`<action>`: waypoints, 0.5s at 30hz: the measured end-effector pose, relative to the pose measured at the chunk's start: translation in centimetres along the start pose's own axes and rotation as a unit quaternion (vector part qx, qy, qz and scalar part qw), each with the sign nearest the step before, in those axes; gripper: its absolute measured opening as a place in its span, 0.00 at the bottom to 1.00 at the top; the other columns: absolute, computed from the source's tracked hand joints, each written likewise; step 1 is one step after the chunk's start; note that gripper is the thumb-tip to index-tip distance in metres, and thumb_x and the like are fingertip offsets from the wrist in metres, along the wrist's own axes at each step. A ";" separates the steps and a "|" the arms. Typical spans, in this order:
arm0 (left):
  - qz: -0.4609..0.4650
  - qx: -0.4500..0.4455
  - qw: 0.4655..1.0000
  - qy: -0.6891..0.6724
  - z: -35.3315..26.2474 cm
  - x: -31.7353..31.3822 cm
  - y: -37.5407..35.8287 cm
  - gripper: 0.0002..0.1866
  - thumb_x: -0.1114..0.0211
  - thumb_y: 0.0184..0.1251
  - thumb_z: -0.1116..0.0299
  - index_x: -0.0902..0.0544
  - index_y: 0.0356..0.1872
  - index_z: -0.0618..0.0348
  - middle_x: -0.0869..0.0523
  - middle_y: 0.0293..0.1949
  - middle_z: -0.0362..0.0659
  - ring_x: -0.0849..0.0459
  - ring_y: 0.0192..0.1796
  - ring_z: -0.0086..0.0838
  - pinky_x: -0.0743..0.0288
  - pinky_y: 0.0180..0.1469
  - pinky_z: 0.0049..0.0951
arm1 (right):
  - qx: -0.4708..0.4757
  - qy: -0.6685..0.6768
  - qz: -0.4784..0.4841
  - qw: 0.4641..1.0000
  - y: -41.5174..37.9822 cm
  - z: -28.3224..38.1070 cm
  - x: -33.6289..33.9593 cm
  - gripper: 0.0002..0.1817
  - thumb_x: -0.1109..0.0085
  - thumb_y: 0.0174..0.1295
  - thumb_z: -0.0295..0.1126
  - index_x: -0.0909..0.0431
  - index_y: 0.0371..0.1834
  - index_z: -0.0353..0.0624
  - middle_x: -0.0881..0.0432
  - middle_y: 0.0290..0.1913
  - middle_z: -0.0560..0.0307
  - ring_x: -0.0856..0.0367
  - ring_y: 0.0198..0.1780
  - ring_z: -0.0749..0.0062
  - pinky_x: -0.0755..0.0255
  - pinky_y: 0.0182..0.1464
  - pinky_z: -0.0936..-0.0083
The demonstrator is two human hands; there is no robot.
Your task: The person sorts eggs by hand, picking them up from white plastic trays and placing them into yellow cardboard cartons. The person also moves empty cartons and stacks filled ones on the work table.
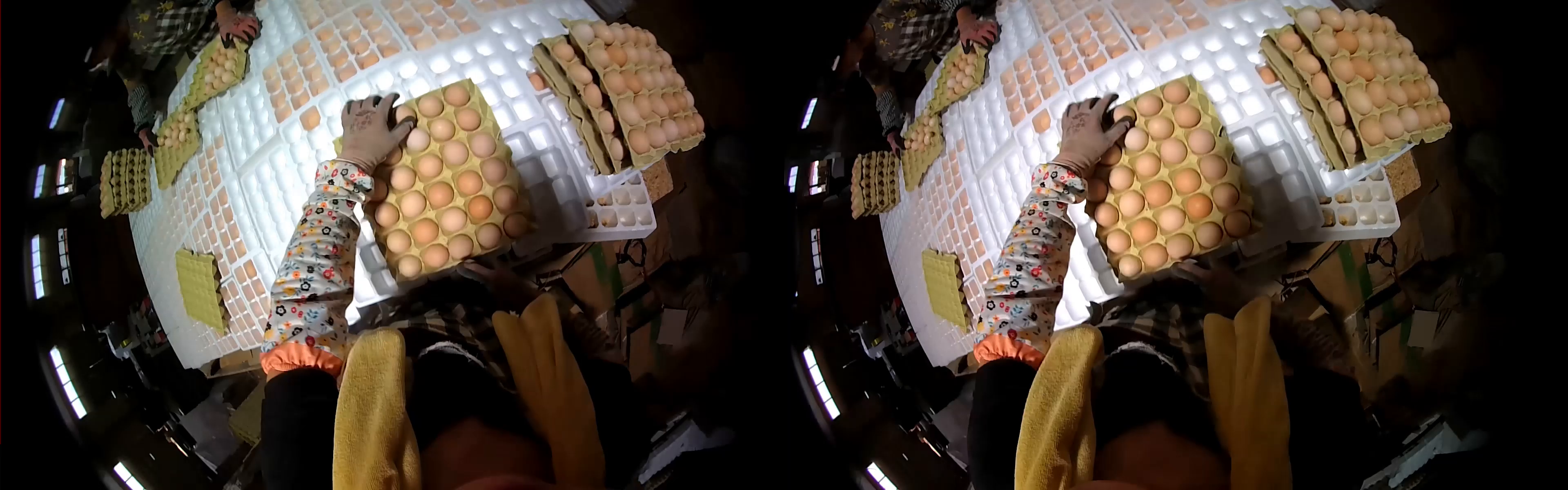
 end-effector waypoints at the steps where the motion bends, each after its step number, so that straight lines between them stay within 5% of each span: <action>1: -0.137 -0.056 0.988 0.050 -0.6 2.3 -1.9 0.28 0.36 0.61 0.48 0.22 0.58 0.52 0.18 0.50 0.53 0.24 0.53 0.50 0.33 0.60 0.48 | -0.036 0.056 0.088 0.994 0.0 -0.4 0.4 0.24 0.35 0.60 0.38 0.24 0.59 0.45 0.35 0.65 0.38 0.37 0.66 0.43 0.38 0.65 0.57; 3: -0.121 -0.019 0.992 -0.036 -1.5 4.8 -7.5 0.28 0.29 0.57 0.59 0.23 0.59 0.55 0.19 0.49 0.50 0.24 0.52 0.47 0.31 0.56 0.45 | -0.144 0.128 0.262 0.946 0.2 5.2 2.9 0.27 0.34 0.55 0.37 0.25 0.60 0.46 0.32 0.65 0.46 0.33 0.63 0.46 0.35 0.63 0.56; 5: -0.051 -0.007 0.986 -0.159 -3.4 4.7 -14.7 0.29 0.26 0.52 0.64 0.22 0.58 0.56 0.17 0.40 0.46 0.22 0.48 0.43 0.27 0.51 0.41 | -0.139 0.158 0.158 0.965 1.8 8.4 4.2 0.27 0.33 0.53 0.37 0.24 0.58 0.46 0.27 0.58 0.51 0.29 0.57 0.50 0.33 0.58 0.55; 7: 0.080 -0.013 0.982 -0.172 -6.2 1.4 -20.8 0.32 0.26 0.52 0.59 0.24 0.60 0.54 0.22 0.48 0.49 0.22 0.50 0.43 0.27 0.52 0.42 | -0.030 -0.023 0.049 0.998 4.2 10.6 4.0 0.25 0.33 0.51 0.38 0.23 0.54 0.46 0.24 0.51 0.54 0.26 0.52 0.52 0.31 0.54 0.55; 9: 0.049 -0.044 0.997 -0.030 -7.5 -2.2 -25.2 0.28 0.30 0.55 0.60 0.24 0.58 0.55 0.27 0.55 0.55 0.26 0.55 0.50 0.27 0.54 0.44 | 0.182 -0.389 -0.059 0.901 5.7 13.3 1.4 0.22 0.34 0.50 0.39 0.21 0.49 0.45 0.24 0.44 0.54 0.25 0.47 0.54 0.31 0.50 0.56; 10: 0.033 -0.023 0.998 -0.050 -7.3 -2.3 -25.6 0.28 0.30 0.54 0.63 0.24 0.57 0.55 0.26 0.55 0.54 0.25 0.55 0.51 0.27 0.54 0.44 | 0.234 -0.456 -0.052 0.857 5.9 13.2 -0.2 0.18 0.35 0.50 0.38 0.22 0.44 0.45 0.26 0.40 0.53 0.25 0.42 0.55 0.30 0.47 0.58; 12: -0.027 0.022 0.985 -0.170 -6.4 -1.7 -25.7 0.26 0.29 0.52 0.68 0.24 0.55 0.56 0.25 0.53 0.54 0.24 0.53 0.50 0.26 0.53 0.43 | 0.216 -0.471 -0.050 0.854 6.8 11.2 -1.1 0.18 0.36 0.49 0.37 0.23 0.44 0.45 0.25 0.42 0.53 0.25 0.45 0.54 0.30 0.48 0.57; 13: -0.071 0.047 0.960 -0.266 -5.7 -0.8 -25.5 0.25 0.29 0.51 0.72 0.23 0.53 0.55 0.25 0.52 0.53 0.23 0.53 0.49 0.26 0.53 0.42 | 0.208 -0.478 -0.047 0.852 6.8 10.6 -1.1 0.18 0.36 0.49 0.36 0.24 0.43 0.45 0.25 0.44 0.52 0.25 0.46 0.53 0.29 0.48 0.57; 14: -0.100 0.134 0.903 -0.397 -4.4 0.5 -25.4 0.26 0.27 0.49 0.76 0.23 0.53 0.60 0.20 0.48 0.51 0.19 0.50 0.44 0.24 0.53 0.37 | 0.187 -0.375 -0.074 0.905 6.7 11.1 0.3 0.17 0.34 0.49 0.36 0.23 0.43 0.44 0.22 0.43 0.50 0.23 0.44 0.55 0.27 0.46 0.58; 15: -0.138 0.266 0.764 -0.572 -2.3 -0.5 -26.4 0.19 0.31 0.59 0.74 0.22 0.51 0.63 0.16 0.43 0.48 0.15 0.44 0.35 0.21 0.48 0.30 | 0.157 -0.312 -0.070 0.934 6.9 10.6 1.2 0.18 0.33 0.50 0.36 0.23 0.44 0.44 0.21 0.43 0.50 0.23 0.42 0.56 0.27 0.45 0.60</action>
Point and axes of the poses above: each hand's wrist, its own y-axis towards the middle knuckle, its own x-axis out of the back of the hand, z = x × y, the point moved 7 cm from there along y, towards the middle knuckle
